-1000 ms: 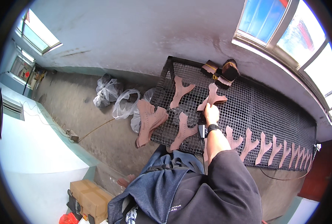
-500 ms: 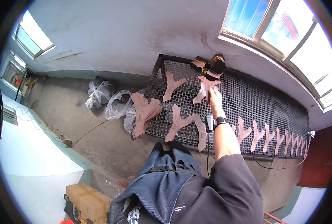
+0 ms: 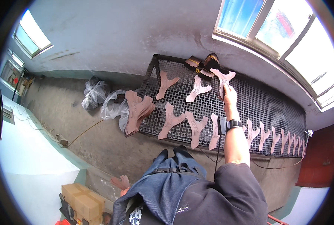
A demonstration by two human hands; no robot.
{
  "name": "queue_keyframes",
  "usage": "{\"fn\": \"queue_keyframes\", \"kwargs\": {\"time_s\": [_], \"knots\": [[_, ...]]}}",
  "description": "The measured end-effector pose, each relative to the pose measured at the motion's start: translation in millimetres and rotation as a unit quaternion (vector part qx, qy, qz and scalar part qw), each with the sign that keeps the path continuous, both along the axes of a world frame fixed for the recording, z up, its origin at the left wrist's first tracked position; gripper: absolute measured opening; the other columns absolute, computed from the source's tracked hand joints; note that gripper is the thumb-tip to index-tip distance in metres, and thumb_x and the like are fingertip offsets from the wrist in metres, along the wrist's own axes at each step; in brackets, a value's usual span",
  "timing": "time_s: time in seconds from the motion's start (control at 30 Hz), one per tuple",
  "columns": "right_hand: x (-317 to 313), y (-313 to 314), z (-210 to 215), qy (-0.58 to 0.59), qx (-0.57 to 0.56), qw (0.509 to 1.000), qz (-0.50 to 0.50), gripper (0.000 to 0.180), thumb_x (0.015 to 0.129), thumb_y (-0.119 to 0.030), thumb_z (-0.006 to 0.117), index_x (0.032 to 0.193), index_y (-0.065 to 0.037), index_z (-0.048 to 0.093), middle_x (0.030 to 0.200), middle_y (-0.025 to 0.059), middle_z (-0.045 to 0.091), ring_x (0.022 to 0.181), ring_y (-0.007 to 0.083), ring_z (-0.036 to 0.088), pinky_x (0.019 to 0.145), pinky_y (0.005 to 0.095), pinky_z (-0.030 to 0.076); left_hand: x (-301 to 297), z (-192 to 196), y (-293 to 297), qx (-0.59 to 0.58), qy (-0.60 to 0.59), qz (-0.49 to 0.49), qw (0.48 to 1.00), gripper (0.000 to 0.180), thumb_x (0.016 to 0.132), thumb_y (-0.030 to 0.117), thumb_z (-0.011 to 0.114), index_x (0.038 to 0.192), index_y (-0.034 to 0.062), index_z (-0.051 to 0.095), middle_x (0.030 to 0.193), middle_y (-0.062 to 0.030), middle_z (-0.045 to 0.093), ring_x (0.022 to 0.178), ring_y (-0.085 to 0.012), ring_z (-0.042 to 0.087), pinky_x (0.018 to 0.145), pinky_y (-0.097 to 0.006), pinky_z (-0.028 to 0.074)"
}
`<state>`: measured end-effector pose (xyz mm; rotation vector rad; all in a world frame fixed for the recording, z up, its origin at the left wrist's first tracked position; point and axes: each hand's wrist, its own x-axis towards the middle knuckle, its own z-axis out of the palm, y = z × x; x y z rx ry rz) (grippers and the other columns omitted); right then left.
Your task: Spraying a liquid finish or adhesive onto cut shoe upper components arranged on a mesh rack.
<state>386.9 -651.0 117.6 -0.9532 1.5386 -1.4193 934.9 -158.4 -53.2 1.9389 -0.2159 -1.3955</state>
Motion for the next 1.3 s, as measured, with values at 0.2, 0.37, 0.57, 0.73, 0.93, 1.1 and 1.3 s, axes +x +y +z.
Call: {"fn": "queue_keyframes", "kwargs": {"time_s": [0.2,0.37,0.57,0.73,0.93,1.1,1.3], "knots": [[-91,-4,-140,0.434,0.164,0.883,-0.074,0.041,0.092,-0.037,0.060,0.113,-0.002,0.067,0.084,0.0139,0.070,0.077,0.0309,0.069,0.073,0.0404,0.056,-26,-51,32,0.017,0.010,-0.071,0.997,0.028,0.093,0.016,0.059,0.098,-0.0099,0.068,0.089,-0.0175,0.072,0.084,-0.0255,0.070,0.081,-0.035,0.055],[-20,14,-126,0.514,-0.046,0.856,-0.031,0.039,0.085,-0.030,0.068,0.113,-0.004,0.066,0.109,0.0195,0.066,0.106,0.0375,0.062,0.094,0.0450,0.049,-74,-31,28,0.089,0.011,-0.018,0.996,0.032,0.095,0.020,0.059,0.104,-0.0086,0.071,0.094,-0.0130,0.074,0.090,-0.0185,0.069,0.083,-0.030,0.052],[44,-37,-115,0.473,0.034,0.874,0.103,0.062,0.088,-0.046,0.065,0.134,-0.006,0.052,0.110,0.0194,0.067,0.100,0.0355,0.068,0.087,0.0439,0.054,-115,9,9,0.040,0.034,0.078,0.996,0.034,0.097,0.018,0.057,0.109,-0.0122,0.066,0.103,-0.0186,0.072,0.095,-0.0263,0.070,0.088,-0.036,0.053],[69,-83,-96,0.558,0.200,0.788,0.166,0.099,0.081,-0.069,0.063,0.151,-0.006,0.034,0.113,0.0203,0.064,0.094,0.0326,0.071,0.078,0.0438,0.056,-153,47,3,0.060,-0.002,0.068,0.996,0.033,0.097,0.017,0.057,0.110,-0.0128,0.064,0.105,-0.0211,0.070,0.097,-0.0289,0.070,0.091,-0.038,0.053],[72,-81,-100,0.594,0.122,0.755,0.250,0.072,0.078,-0.042,0.073,0.137,-0.008,0.050,0.109,0.0222,0.062,0.090,0.0346,0.070,0.077,0.0442,0.057,-183,36,57,0.097,-0.012,0.061,0.993,0.034,0.098,0.021,0.055,0.106,-0.0088,0.068,0.101,-0.0160,0.073,0.096,-0.0248,0.070,0.087,-0.035,0.052],[54,-66,-123,0.516,0.044,0.830,0.208,0.075,0.079,-0.023,0.072,0.143,-0.001,0.039,0.117,0.0221,0.062,0.103,0.0362,0.067,0.086,0.0433,0.055,-199,20,100,0.139,-0.146,-0.169,0.965,0.033,0.097,0.024,0.055,0.100,-0.0051,0.071,0.096,-0.0122,0.074,0.092,-0.0205,0.070,0.082,-0.033,0.052],[46,-59,-114,0.416,0.104,0.885,0.183,0.054,0.081,-0.014,0.065,0.132,-0.007,0.049,0.116,0.0223,0.067,0.107,0.0393,0.065,0.093,0.0445,0.051,-224,7,113,0.055,-0.068,-0.012,0.996,0.031,0.096,0.022,0.054,0.098,-0.0047,0.071,0.095,-0.0125,0.074,0.091,-0.0208,0.070,0.081,-0.033,0.052]]}}
